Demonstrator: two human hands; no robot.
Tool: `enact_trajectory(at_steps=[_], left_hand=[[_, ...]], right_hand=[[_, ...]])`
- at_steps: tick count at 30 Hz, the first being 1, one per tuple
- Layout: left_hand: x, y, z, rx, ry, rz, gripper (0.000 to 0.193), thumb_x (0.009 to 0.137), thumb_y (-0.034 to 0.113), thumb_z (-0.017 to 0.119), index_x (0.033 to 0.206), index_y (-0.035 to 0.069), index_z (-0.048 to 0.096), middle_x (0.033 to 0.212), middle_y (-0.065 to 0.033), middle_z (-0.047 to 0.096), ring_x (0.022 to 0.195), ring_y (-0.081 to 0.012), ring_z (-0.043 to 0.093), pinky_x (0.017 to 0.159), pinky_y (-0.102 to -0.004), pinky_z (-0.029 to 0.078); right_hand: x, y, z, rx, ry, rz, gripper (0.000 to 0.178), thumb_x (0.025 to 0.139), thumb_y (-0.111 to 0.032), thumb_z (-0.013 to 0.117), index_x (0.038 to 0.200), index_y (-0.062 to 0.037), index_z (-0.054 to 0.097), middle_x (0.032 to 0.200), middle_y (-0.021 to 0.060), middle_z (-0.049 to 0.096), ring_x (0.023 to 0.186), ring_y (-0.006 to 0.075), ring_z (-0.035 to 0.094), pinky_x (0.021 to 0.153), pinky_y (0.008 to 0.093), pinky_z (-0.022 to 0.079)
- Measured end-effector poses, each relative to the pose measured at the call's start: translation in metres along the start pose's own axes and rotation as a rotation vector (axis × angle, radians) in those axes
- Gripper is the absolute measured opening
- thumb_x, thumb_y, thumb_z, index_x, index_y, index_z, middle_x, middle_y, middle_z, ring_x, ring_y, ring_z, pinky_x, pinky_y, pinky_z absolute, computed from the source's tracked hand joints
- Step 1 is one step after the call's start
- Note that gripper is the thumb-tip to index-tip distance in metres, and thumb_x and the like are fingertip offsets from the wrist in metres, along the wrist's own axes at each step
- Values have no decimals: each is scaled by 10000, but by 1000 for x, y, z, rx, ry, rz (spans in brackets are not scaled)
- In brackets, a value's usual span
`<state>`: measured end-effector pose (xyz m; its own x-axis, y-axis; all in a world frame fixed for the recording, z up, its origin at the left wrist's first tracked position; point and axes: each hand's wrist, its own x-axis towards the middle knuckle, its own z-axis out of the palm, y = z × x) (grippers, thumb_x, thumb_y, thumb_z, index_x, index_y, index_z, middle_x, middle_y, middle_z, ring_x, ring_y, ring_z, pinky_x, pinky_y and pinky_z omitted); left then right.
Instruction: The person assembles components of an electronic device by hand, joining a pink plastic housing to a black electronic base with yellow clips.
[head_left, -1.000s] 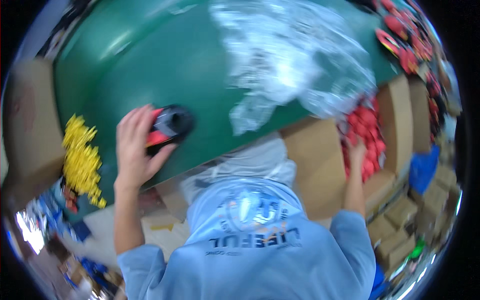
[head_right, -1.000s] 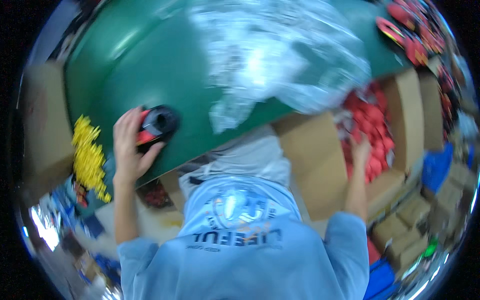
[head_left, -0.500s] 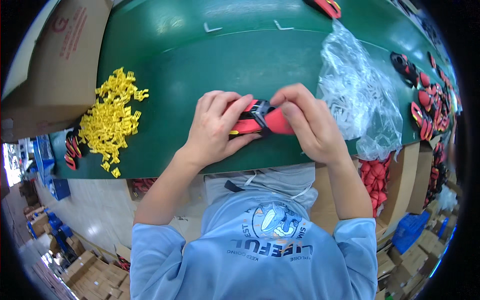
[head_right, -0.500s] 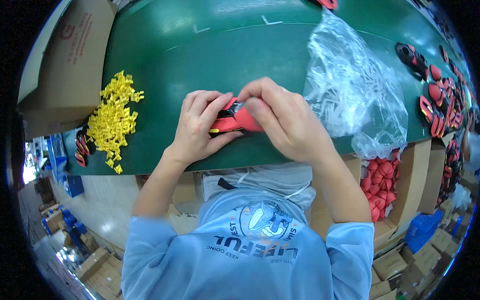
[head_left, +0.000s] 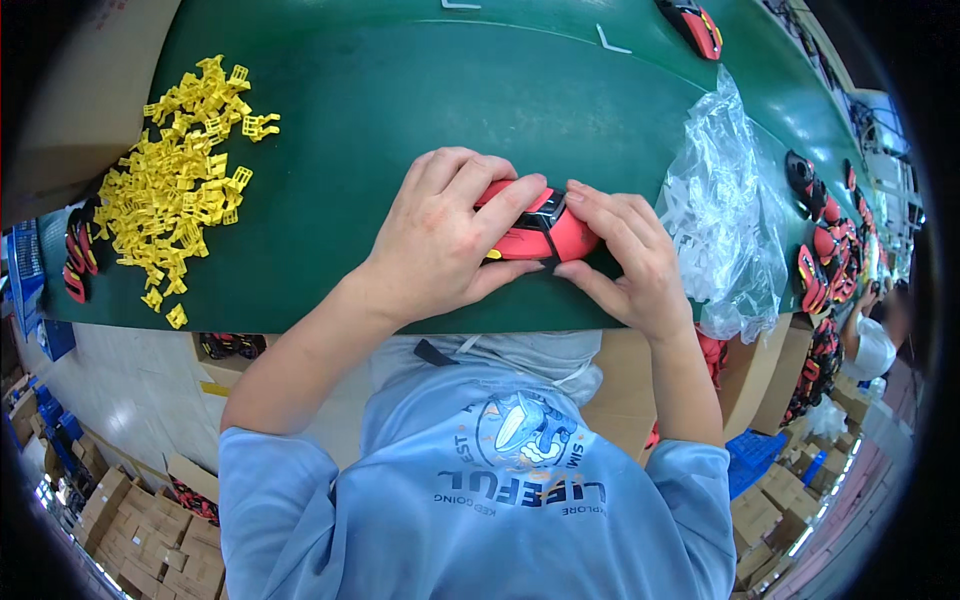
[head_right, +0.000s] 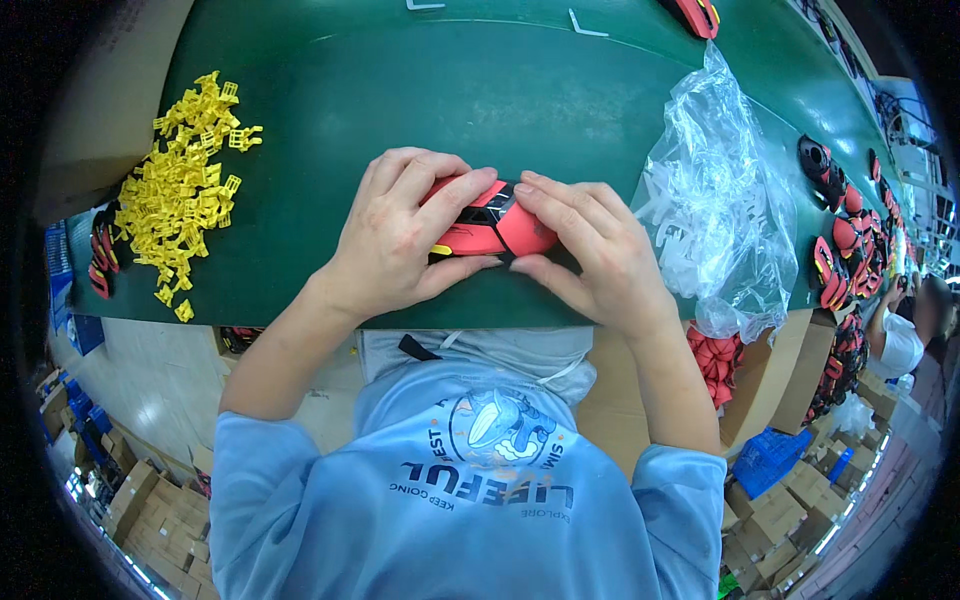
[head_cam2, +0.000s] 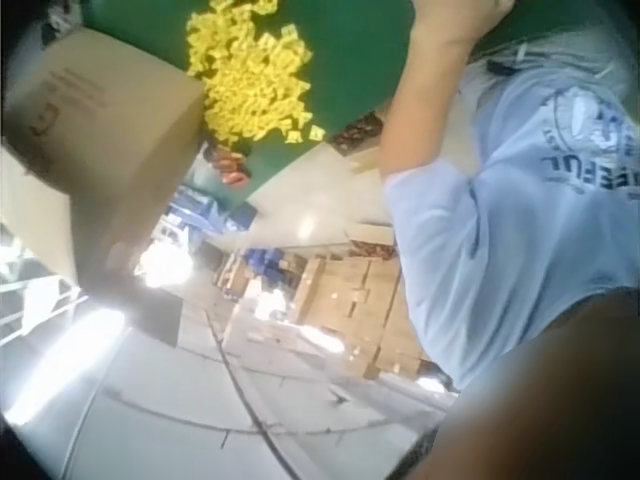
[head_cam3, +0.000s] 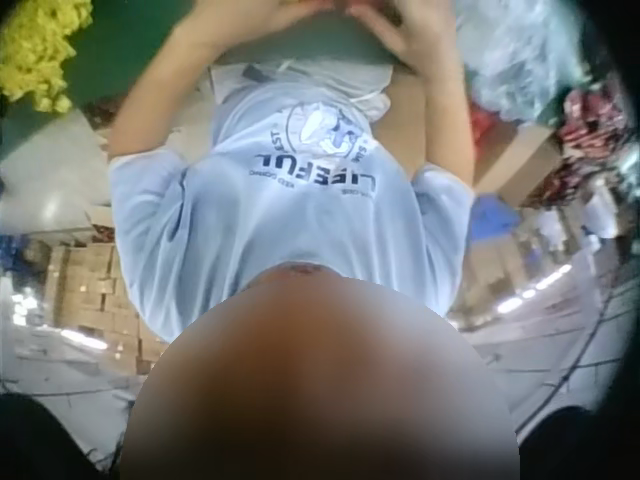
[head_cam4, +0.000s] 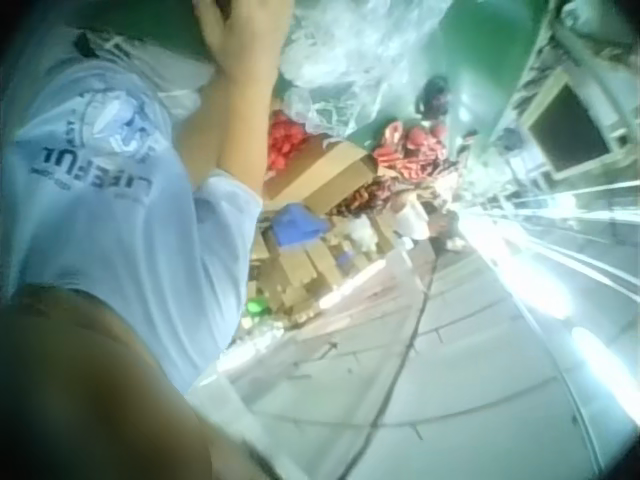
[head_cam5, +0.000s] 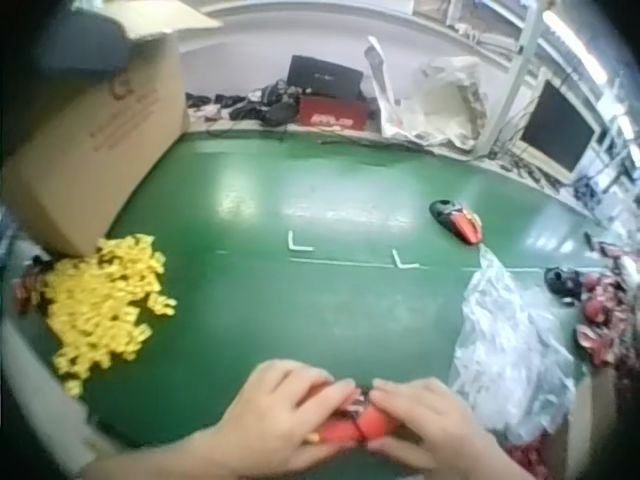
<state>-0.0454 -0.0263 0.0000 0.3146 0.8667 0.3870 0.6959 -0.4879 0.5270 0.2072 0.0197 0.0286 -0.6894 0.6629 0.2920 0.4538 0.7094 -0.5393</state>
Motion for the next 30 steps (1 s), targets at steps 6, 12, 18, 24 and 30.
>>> enact_trajectory(at_steps=[6, 12, 18, 24, 30], left_hand=[[0, 1, 2, 3, -6, -10, 705, 726, 352, 927, 1341, 102, 691, 1238, -91, 639, 1149, -323, 594, 1010, -465, 487], [0, 0, 2, 2, -13, -6, 707, 725, 341, 932, 1346, 104, 690, 1240, -91, 635, 1132, -330, 588, 1002, -464, 489], [2, 0, 1, 0, -10, 9, 712, 720, 330, 937, 1349, 104, 690, 1235, -95, 638, 1130, -333, 580, 987, -466, 495], [0, 0, -1, 10, -10, 21, 721, 724, 327, 934, 1363, 98, 689, 1255, -102, 643, 1135, -339, 579, 990, -464, 496], [1, -1, 1, 15, -15, 36, 731, 729, 329, 932, 1371, 82, 685, 1249, -111, 649, 1125, -344, 583, 988, -465, 498]], right_hand=[[-1, 9, -1, 115, 57, 66, 625, 722, -220, 940, 1287, -52, 736, 1298, 133, 758, 1057, 303, 688, 941, 398, 567], [4, 17, -10, 44, -74, 51, 618, 747, -271, 931, 1303, -70, 749, 1336, 91, 756, 1051, 296, 650, 955, 400, 541], [2, 16, -12, 32, -104, 63, 606, 784, -306, 903, 1324, -82, 747, 1339, 74, 759, 1006, 286, 648, 961, 395, 525], [2, 10, -13, 16, -110, 94, 574, 805, -317, 892, 1314, -91, 754, 1287, 56, 780, 918, 260, 634, 915, 396, 525], [8, 5, -25, -53, -171, 65, 533, 819, -294, 882, 1303, -104, 763, 1217, 59, 797, 875, 261, 636, 849, 379, 545]])
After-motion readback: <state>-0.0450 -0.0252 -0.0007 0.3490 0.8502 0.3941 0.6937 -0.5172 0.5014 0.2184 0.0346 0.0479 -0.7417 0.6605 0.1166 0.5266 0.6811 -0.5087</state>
